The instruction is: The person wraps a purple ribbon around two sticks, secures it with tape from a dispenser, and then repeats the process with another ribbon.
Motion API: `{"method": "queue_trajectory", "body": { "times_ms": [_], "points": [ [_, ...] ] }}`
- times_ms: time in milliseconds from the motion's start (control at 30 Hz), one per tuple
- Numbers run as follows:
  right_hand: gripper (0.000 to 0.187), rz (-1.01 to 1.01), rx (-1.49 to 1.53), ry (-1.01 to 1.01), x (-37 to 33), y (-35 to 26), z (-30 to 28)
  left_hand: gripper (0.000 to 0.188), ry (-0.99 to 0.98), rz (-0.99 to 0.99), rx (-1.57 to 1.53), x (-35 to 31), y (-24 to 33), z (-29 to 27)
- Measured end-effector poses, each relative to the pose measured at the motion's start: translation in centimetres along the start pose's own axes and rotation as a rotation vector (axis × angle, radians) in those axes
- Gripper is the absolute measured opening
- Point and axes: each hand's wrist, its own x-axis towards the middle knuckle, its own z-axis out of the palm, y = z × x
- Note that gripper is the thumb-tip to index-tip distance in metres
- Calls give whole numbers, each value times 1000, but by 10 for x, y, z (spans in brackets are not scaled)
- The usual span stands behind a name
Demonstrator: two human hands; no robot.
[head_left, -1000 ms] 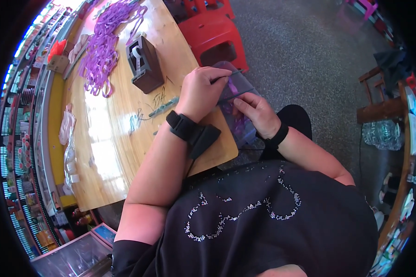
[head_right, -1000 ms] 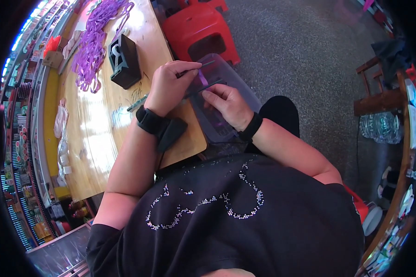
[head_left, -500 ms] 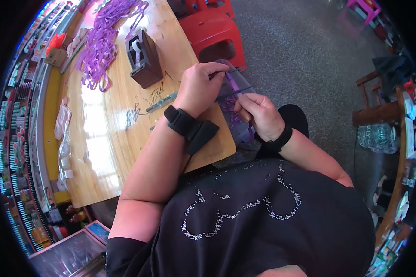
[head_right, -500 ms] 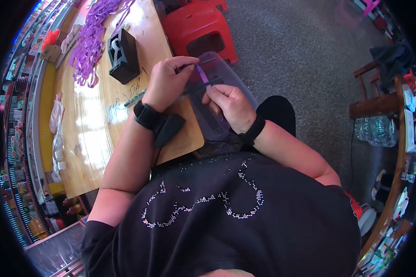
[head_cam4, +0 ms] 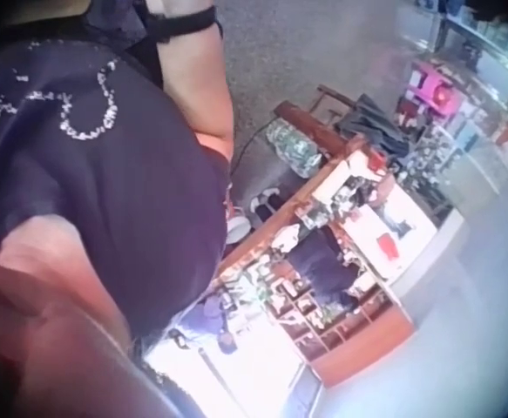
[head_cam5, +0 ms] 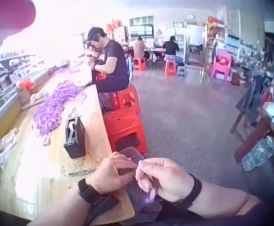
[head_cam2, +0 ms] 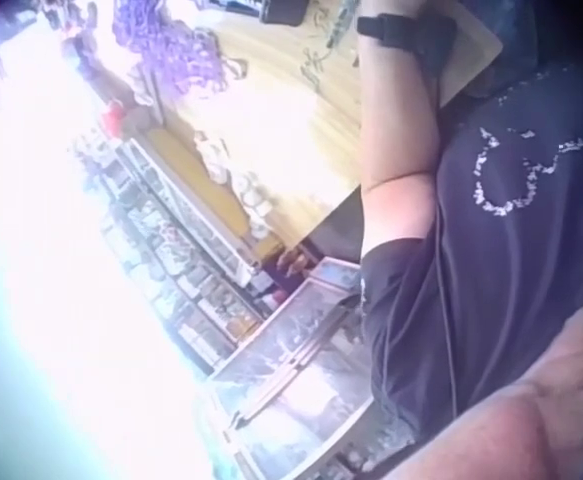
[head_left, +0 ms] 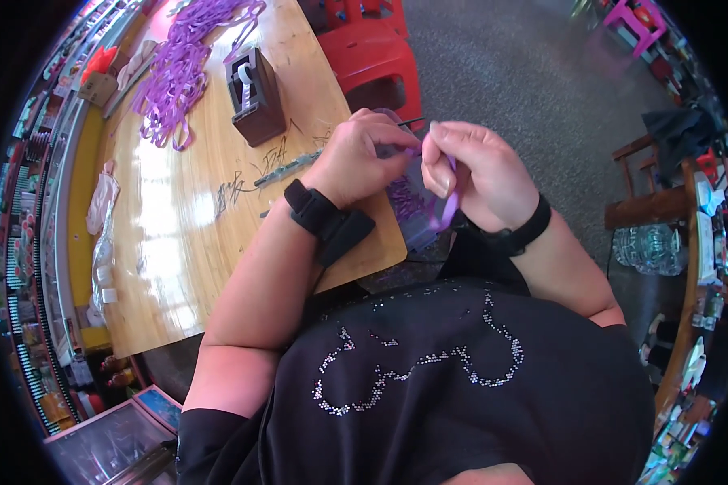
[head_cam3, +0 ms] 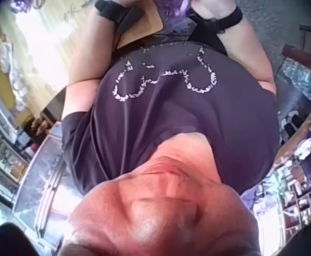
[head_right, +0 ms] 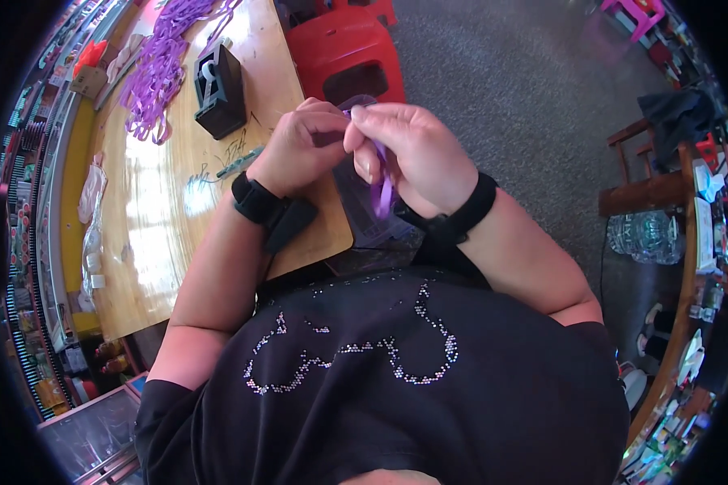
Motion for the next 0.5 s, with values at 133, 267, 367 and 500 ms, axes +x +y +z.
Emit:
{"method": "queue_trajectory", "body": {
  "times_ms": [133, 267, 367, 500],
  "points": [
    [29, -29, -39, -18, 15, -21, 9, 18, -29, 51, -92, 0, -8, 6],
    [28, -34, -104, -29, 35, -33, 11, 14, 80, -134, -282, 0, -2, 12],
    [27, -73, -91, -95, 51, -47, 1, 16, 114, -256, -474, 3, 3, 13],
    [29, -226, -1, -96, 69, -82, -36, 19, 158, -426, -640, 9, 11, 5]
  ]
}}
